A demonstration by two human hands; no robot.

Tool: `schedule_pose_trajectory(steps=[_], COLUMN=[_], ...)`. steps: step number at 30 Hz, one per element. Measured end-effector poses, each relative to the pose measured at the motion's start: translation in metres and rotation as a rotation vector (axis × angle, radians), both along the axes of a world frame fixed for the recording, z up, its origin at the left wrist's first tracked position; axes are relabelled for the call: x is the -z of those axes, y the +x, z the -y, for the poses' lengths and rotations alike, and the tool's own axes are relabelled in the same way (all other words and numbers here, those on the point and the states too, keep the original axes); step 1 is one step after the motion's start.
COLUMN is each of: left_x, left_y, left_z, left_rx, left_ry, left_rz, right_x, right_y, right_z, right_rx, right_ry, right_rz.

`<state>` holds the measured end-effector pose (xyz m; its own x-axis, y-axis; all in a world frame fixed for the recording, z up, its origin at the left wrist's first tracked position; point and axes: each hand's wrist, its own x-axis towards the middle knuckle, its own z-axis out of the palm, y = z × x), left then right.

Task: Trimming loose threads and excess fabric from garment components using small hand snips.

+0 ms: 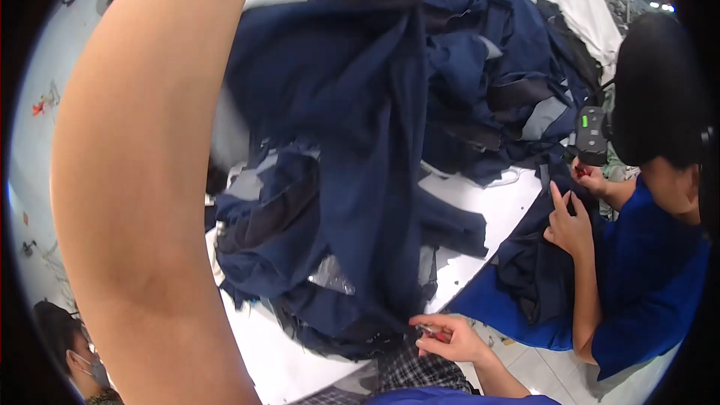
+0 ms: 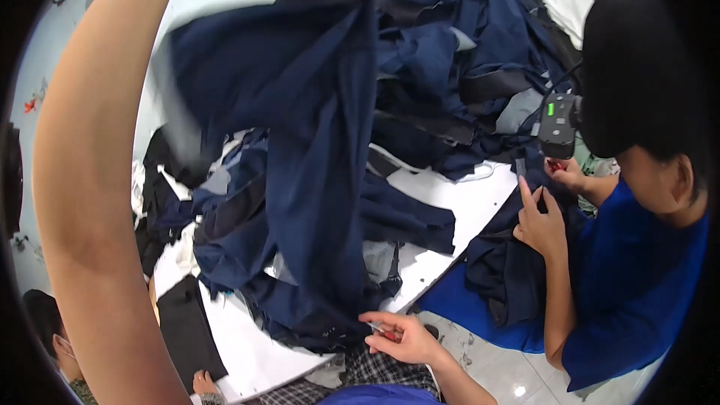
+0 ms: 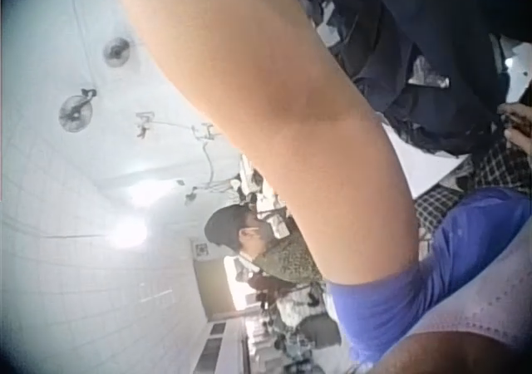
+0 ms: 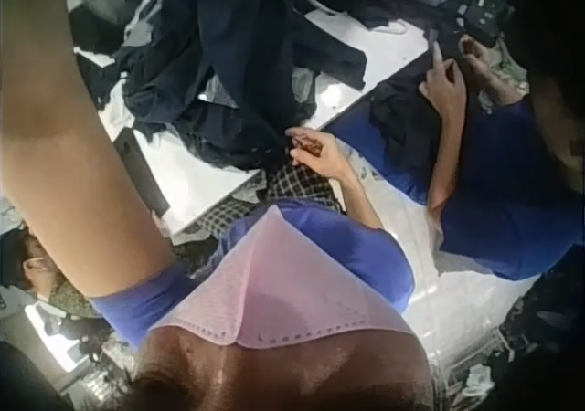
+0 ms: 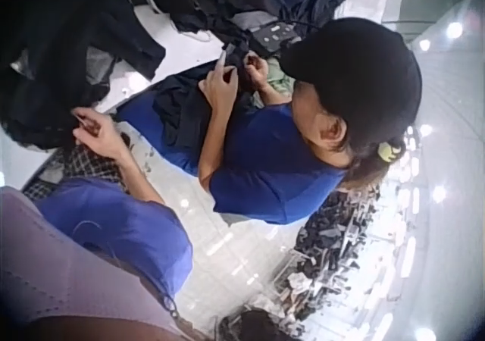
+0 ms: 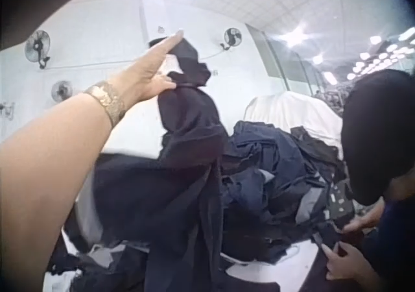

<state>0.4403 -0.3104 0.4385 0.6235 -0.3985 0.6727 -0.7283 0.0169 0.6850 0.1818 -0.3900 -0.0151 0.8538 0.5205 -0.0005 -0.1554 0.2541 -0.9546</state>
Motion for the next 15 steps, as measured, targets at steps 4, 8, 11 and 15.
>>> schedule_pose_trajectory(steps=[4,8,11,15], left_x=[0.029,0.095,0.165,0.247], left_y=[0.022,0.04,0.004,-0.056], left_z=[-0.043,-0.154,-0.163,-0.206], left_rx=[-0.302,-0.489,-0.685,-0.49], left_ry=[0.318,1.054,1.695,1.719], left_rz=[-0.127,-0.134,-0.382,-0.339], right_x=[-0.004,-0.006,0.0,-0.005], right_y=[0.002,0.006,0.007,0.001], right_z=[-0.004,-0.01,-0.011,-0.02], right_rx=[-0.042,-0.133,-0.14,-0.18], right_ry=[0.129,0.072,0.044,0.019], right_rz=[-0.009,0.088,0.101,0.161])
